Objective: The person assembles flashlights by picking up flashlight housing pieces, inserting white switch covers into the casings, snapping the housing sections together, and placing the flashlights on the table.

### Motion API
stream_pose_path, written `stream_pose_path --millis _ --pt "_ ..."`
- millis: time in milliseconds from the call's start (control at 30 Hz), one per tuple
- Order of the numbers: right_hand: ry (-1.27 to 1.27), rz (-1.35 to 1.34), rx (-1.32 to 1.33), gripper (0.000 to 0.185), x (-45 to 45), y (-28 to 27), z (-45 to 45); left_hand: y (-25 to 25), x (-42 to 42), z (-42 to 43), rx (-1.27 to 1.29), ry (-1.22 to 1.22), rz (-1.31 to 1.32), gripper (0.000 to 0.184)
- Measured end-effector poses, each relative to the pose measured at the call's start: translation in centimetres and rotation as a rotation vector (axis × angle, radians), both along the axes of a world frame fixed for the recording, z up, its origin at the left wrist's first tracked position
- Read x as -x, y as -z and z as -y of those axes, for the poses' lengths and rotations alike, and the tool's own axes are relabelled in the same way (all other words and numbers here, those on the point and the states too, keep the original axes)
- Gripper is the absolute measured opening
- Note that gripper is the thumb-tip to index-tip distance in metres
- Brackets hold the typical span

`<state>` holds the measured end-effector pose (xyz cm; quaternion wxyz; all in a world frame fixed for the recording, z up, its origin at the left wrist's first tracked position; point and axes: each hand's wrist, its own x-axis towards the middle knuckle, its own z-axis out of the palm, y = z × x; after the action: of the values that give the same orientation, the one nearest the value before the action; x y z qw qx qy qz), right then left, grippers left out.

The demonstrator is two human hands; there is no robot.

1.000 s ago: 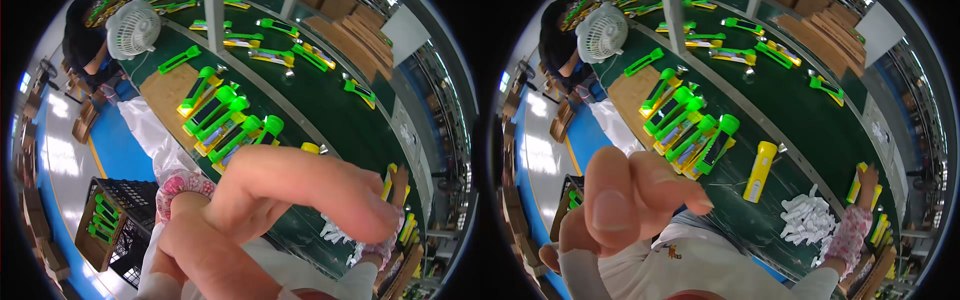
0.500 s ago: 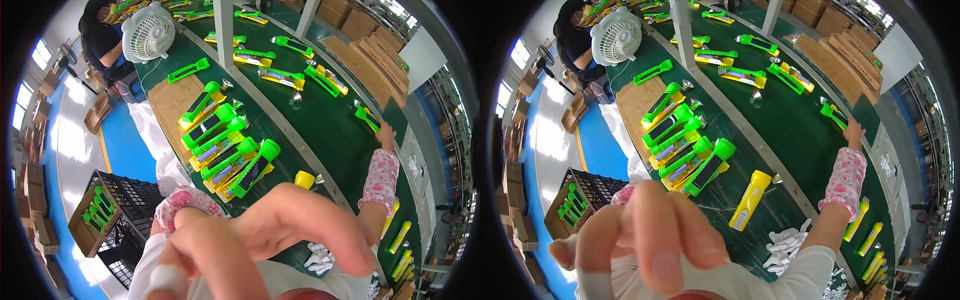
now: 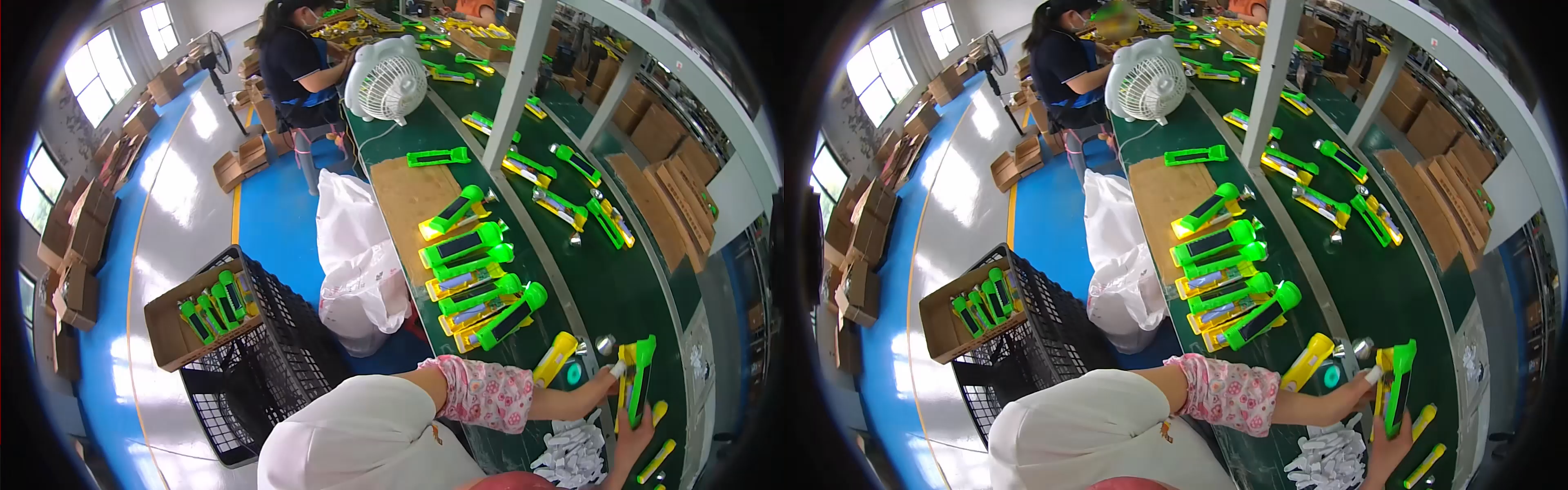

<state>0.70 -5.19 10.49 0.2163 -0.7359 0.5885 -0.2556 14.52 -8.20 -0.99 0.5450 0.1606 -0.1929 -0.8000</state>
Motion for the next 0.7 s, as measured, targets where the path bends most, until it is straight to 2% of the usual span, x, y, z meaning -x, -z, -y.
stream_pose_path --millis 33,67,100,133,167,233,333,433,533,600,633,667,700 --pt "0.036 -0.038 0.175 0.048 2.1 3.2 -1.7 0.0 0.7 -1.2 0.060 0.035 -0.077 0.092" --pt "0.068 -0.092 0.171 0.054 1.5 3.1 -3.9 0.2 1.7 -2.5 0.027 0.027 -0.059 0.090" --pt "0.197 -0.137 0.224 0.047 -2.6 0.8 -7.4 -0.2 2.4 -3.5 -0.007 0.027 -0.047 0.089" --pt "0.126 -0.235 0.479 0.047 -2.5 1.9 -8.3 -2.2 1.7 -5.0 -0.173 0.048 -0.097 0.064" --pt "0.179 -0.320 0.562 0.044 -2.9 2.9 -9.2 -1.3 2.4 -5.1 -0.141 0.084 -0.113 0.063" --pt "0.220 -0.303 0.492 0.044 -0.5 6.7 -9.5 1.3 3.7 -4.6 -0.064 0.155 -0.138 0.059" --pt "0.409 -0.152 0.451 0.044 -0.2 8.6 -10.9 2.1 4.1 -4.4 -0.079 0.207 -0.143 0.052" --pt "0.540 -0.327 0.431 0.046 -2.5 7.0 -11.6 3.9 5.0 -3.8 -0.075 0.280 -0.161 0.049" --pt "0.419 -0.166 0.485 0.048 -3.4 6.7 -11.3 3.2 3.7 -4.2 -0.068 0.314 -0.158 0.049" --pt "0.375 -0.077 0.441 0.050 -1.7 9.2 -10.5 1.5 2.8 -5.1 -0.071 0.266 -0.191 0.046" --pt "0.369 -0.024 0.389 0.054 -0.1 11.4 -9.8 2.9 3.5 -4.5 -0.042 0.243 -0.183 0.047" --pt "0.301 0.016 0.336 0.056 0.9 12.3 -9.6 3.0 3.4 -4.6 -0.012 0.201 -0.149 0.060" --pt "0.172 0.065 0.311 0.062 0.8 12.1 -10.0 3.3 3.7 -4.6 -0.053 0.131 -0.087 0.062"
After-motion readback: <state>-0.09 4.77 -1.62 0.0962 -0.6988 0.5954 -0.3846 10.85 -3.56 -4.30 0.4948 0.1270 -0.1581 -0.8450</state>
